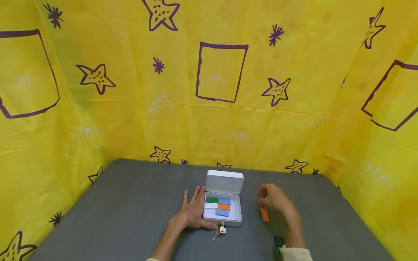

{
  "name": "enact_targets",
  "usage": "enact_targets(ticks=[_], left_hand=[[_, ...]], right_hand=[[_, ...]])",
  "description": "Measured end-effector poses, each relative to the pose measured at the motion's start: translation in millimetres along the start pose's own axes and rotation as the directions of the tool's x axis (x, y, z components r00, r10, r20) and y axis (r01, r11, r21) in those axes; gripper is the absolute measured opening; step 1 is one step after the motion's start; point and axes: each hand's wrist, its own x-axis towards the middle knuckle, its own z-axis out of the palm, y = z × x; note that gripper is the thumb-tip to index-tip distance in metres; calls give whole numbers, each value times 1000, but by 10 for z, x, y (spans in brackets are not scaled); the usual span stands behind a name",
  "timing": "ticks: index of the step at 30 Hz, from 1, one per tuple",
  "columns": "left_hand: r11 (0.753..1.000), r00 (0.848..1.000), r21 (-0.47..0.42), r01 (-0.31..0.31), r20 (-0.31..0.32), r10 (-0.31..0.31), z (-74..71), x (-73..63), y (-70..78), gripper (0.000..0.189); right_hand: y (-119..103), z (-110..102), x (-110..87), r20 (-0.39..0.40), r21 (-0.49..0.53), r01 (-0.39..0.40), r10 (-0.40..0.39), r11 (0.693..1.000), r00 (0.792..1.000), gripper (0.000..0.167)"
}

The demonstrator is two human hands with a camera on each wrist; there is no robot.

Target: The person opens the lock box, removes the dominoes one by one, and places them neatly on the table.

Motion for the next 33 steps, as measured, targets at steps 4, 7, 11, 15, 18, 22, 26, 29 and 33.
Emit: enact_targets(ticks=[4, 7, 11, 15, 18, 22, 26, 29, 33], left_hand=[[1000, 1000, -16, -21, 1, 21, 53, 15, -13, 134], [999, 999, -30, -32, -10, 32, 69, 32, -61, 136], [999, 999, -33, -31, -13, 31, 29, 18, -93, 139], [999, 1000, -32, -16, 0, 16, -4, -3, -64, 137], [999, 1000, -33, -15, 0, 15, 12, 24, -64, 137], [999, 1000, -46, -30, -11, 29, 68, 77, -119, 138], [998, 999, -48, -32, -28, 31, 111, 99, -163, 136], [999, 999, -44, -32, -32, 31, 103, 85, -157, 135], [998, 999, -46, -37, -16, 36, 41, 52, -118, 136]], right_hand=[[-12, 25, -23, -11, 12, 54, -54, 998, 998, 13], [-48, 46, 9, -5, -5, 104, -104, 995, 995, 13], [-140, 87, 65, 23, -51, 209, -208, 977, 978, 11], [-259, 153, 84, 63, -55, 289, -286, 956, 956, 7], [-363, 214, 110, 98, -47, 337, -332, 940, 938, 6], [-471, 320, 168, 153, -62, 396, -384, 916, 911, 7], [-523, 433, 214, 192, -68, 437, -418, 897, 888, 7], [-548, 515, 235, 206, -58, 467, -447, 882, 871, 5], [-576, 611, 251, 194, -79, 510, -489, 856, 851, 7]])
